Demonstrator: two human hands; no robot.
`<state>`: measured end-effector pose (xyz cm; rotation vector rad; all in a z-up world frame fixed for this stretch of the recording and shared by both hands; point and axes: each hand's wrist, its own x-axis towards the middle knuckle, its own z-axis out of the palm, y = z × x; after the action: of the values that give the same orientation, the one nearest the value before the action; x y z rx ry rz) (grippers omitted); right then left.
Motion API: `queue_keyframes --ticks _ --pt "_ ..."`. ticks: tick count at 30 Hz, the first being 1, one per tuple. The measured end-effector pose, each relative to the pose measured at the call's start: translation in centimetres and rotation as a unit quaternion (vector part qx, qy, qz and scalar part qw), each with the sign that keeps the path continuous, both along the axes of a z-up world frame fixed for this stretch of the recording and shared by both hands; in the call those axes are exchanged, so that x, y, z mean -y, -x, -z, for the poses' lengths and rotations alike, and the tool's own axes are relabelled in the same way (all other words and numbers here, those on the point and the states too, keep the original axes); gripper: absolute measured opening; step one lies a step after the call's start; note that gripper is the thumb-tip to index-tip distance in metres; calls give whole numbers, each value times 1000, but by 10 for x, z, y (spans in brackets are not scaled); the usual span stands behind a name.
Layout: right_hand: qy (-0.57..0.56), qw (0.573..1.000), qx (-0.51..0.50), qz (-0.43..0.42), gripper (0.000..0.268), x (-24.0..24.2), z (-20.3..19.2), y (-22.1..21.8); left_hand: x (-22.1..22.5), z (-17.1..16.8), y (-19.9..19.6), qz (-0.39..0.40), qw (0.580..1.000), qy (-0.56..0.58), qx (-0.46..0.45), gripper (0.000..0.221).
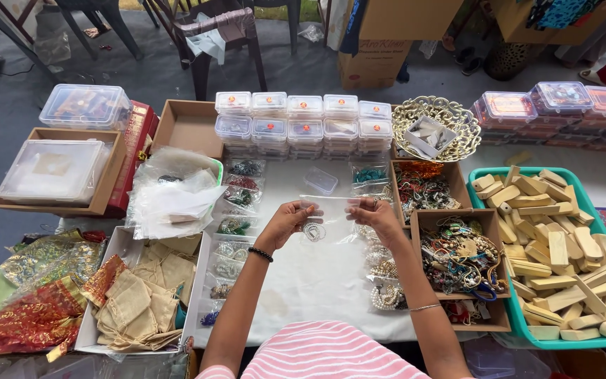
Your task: Sort jewelry components and package them into small plastic containers and bags.
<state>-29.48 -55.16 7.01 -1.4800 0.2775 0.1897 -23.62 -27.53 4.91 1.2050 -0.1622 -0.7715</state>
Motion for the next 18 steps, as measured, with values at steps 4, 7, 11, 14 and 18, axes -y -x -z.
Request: queue_keyframes --ticks 4,7,11,14,18 --pt "-6 998 -39 -42 42 -1 -17 7 -2 -5 3 -16 1000 -12 -19 34" --pt "-36 998 -17 -49 47 3 -12 7 -4 -3 3 -25 999 27 -3 36" --pt "-24 998 -41 -37 44 -3 -13 10 -4 -11 7 -34 999 -9 -26 34" --pt "-37 999 -30 -23 36 2 1 5 -3 -16 3 -17 999 -3 30 35" --pt "-75 997 -19 -14 21 3 6 2 -10 -16 2 -6 1000 -2 -1 37"
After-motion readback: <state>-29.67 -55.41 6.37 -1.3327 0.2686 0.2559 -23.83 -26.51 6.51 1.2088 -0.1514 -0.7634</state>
